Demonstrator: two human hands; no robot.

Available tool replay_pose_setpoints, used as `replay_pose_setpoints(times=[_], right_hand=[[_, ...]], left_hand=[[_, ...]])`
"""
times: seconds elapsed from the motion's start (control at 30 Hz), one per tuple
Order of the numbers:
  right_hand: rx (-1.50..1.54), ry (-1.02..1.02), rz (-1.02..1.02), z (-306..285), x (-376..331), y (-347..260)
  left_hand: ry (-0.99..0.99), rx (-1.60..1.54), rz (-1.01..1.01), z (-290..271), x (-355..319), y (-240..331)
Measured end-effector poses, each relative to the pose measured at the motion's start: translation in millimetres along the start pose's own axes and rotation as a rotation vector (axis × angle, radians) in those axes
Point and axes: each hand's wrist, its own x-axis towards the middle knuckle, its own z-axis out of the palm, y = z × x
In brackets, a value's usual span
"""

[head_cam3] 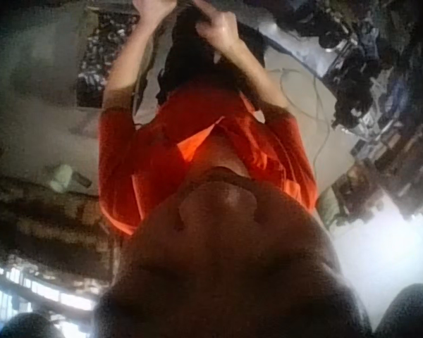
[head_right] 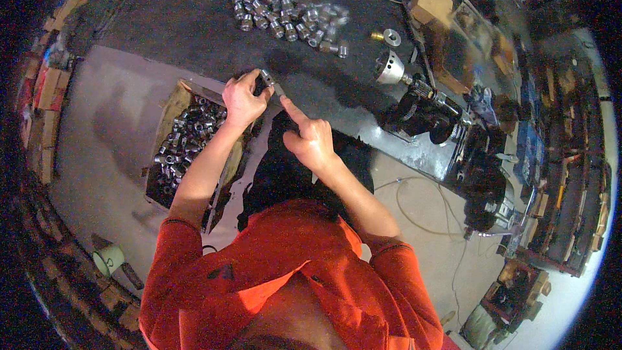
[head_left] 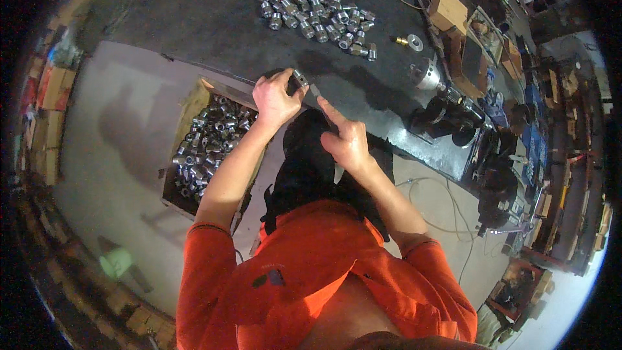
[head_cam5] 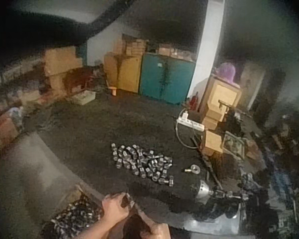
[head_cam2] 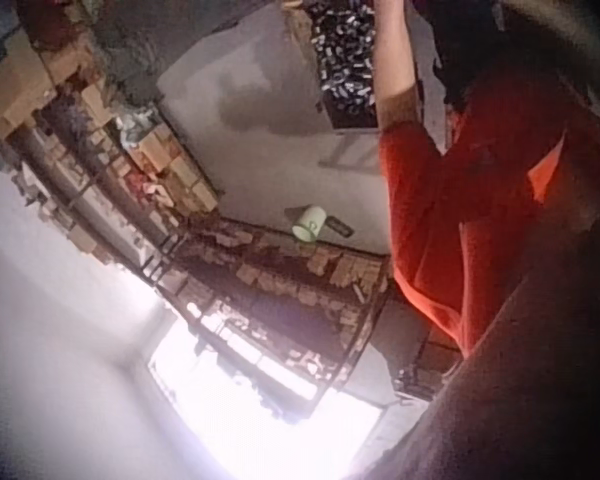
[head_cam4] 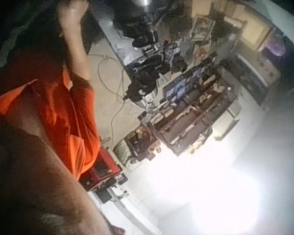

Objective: The person is deburring small cylindrical metal parts using a file. They pick up each part from a pile on the table, hold it with their left hand, and file the edges with their right hand. After filing, they place the part into a cardboard box.

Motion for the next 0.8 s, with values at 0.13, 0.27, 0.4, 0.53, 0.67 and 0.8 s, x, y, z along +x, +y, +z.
replay_pose_setpoints(times=[0.13, 0.27, 0.4, 0.53, 0.67, 0.8], right_hand=[[-0.014, 0.058, -0.09, 12, 19, 4], [-0.236, 0.031, -0.107, 27, 39, 8], [-0.243, 0.043, -0.136, 26, 40, 7], [-0.259, 0.032, -0.123, 21, 28, 9], [-0.277, 0.064, -0.11, 27, 49, 6], [-0.38, -0.018, -0.066, 19, 31, 5]], left_hand=[[0.023, 0.006, 0.013, 2, -2, 0], [0.032, -0.001, 0.04, 5, -1, -4], [-0.01, -0.028, 0.014, 0, -1, -3], [0.029, -0.026, 0.017, 8, -4, -6], [0.002, -0.039, 0.01, 3, -1, 0], [0.048, -0.009, 0.009, 7, -2, -4]])
